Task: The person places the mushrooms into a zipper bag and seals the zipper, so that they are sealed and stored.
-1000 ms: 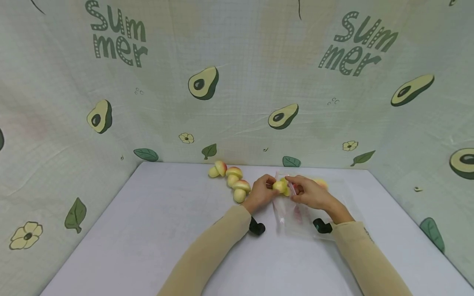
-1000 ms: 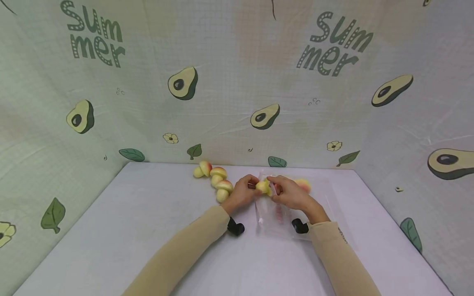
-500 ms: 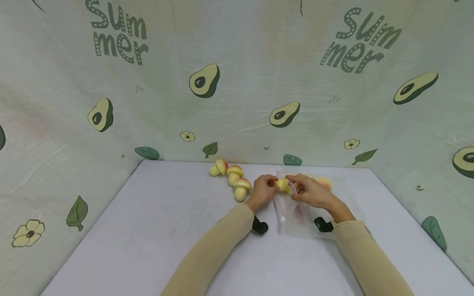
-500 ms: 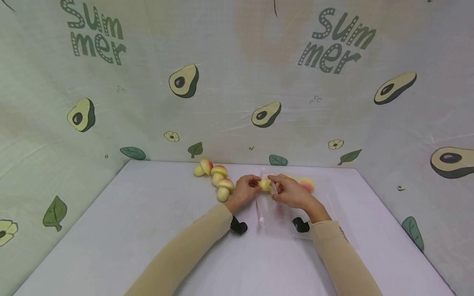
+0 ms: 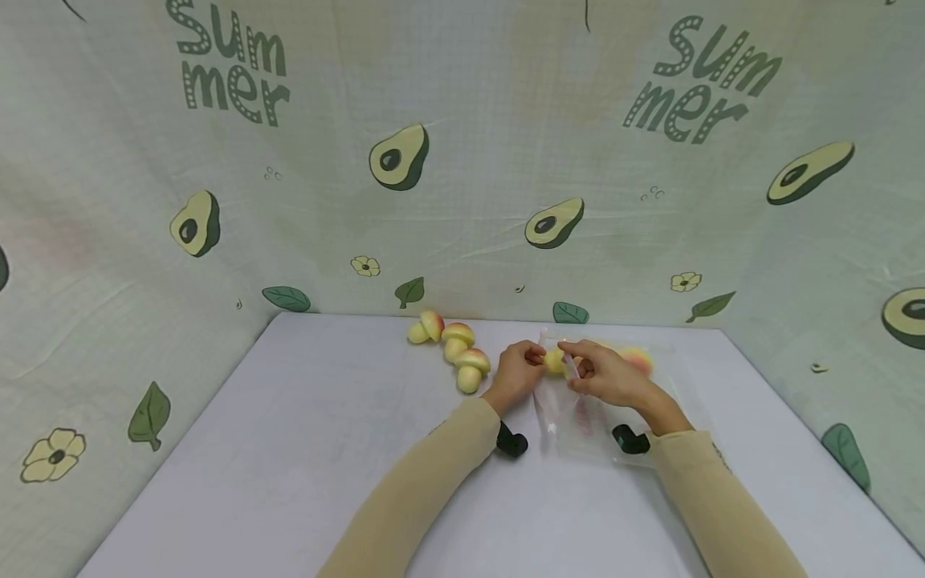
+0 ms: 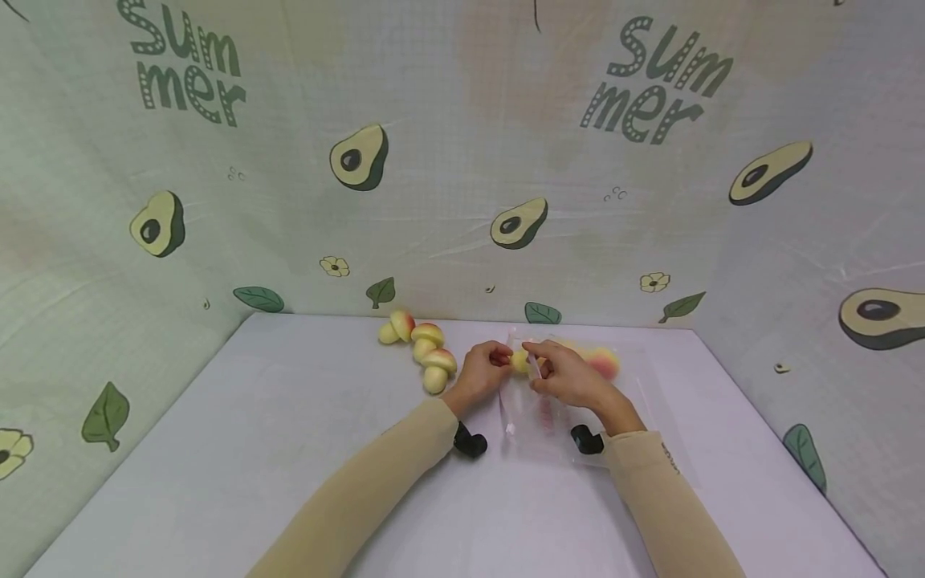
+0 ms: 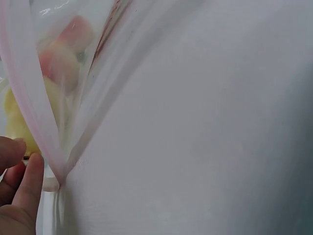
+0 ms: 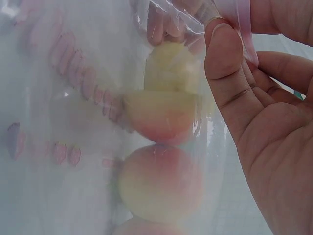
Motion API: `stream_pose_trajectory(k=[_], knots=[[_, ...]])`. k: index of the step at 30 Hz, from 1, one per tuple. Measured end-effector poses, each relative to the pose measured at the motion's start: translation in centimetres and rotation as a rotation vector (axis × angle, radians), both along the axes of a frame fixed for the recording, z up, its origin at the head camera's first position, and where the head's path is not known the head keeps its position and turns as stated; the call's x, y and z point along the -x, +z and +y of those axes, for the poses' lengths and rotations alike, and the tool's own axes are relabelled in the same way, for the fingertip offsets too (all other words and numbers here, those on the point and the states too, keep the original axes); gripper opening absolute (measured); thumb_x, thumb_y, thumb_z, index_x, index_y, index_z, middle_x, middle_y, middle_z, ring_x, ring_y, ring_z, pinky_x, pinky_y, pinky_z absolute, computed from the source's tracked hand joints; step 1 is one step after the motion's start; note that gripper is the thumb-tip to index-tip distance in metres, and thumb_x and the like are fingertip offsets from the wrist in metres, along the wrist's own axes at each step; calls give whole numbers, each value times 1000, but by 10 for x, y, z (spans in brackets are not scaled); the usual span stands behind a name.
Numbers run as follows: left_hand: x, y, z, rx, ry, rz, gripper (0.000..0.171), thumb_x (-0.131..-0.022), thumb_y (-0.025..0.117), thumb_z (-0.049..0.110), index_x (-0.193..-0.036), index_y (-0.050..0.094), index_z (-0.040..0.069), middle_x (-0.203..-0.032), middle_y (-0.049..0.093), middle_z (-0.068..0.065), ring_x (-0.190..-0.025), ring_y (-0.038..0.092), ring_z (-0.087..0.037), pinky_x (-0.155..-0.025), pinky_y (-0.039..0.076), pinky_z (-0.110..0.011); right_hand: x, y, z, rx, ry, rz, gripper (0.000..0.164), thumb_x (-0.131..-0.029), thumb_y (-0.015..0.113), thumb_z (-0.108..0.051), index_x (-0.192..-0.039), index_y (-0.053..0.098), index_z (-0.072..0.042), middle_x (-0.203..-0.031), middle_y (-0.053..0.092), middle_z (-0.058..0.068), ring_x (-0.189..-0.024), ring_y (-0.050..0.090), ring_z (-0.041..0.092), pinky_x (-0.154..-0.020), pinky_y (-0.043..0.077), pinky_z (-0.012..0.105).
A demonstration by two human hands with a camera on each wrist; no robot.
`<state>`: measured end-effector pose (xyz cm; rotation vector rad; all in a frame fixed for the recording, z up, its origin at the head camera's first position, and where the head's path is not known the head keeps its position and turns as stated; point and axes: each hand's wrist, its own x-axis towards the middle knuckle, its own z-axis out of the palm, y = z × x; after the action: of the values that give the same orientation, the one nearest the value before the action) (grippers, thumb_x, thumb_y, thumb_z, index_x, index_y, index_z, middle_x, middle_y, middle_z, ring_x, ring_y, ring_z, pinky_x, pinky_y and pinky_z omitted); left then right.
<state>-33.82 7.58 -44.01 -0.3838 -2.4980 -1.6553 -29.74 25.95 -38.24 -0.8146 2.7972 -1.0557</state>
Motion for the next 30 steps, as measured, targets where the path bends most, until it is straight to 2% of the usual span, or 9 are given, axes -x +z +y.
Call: stream_pose_trajectory(k=[7,15,25,30], knots=[[-1,2,1,-28,-57,-38,23,-79,69,-7,-101,66,0,-88,66,-6,-80,63,-10,-71,50,-17,1,-1,0,15,12,-4,65,-80,72,-2,-139,45,1,-104,54,13,-77,49,21,-57,44,25],[-1,3,3,-38,-104,-64,27,-80,65,-9,-105,65,0,-95,67,-7,-85,65,-12,-74,51,-18,1,0,0,18,20,15,65,-80,72,-2,-139,46,2,-104,54,15,-76,49,19,-57,44,25],[-4,4,0,0,-103,-109,26,-82,66,-5,-107,65,3,-96,66,-4,-85,62,-10,-75,51,-20,1,0,1,12,11,15,64,-80,73,-2,-138,47,2,-100,53,10,-77,48,19,-57,43,25],[-7,5,-4,9,-106,-97,27,-82,67,-5,-107,64,2,-94,65,-3,-86,63,-11,-76,51,-20,1,0,1,12,17,13,64,-80,72,-2,-138,47,1,-99,53,9,-77,48,20,-57,43,25]])
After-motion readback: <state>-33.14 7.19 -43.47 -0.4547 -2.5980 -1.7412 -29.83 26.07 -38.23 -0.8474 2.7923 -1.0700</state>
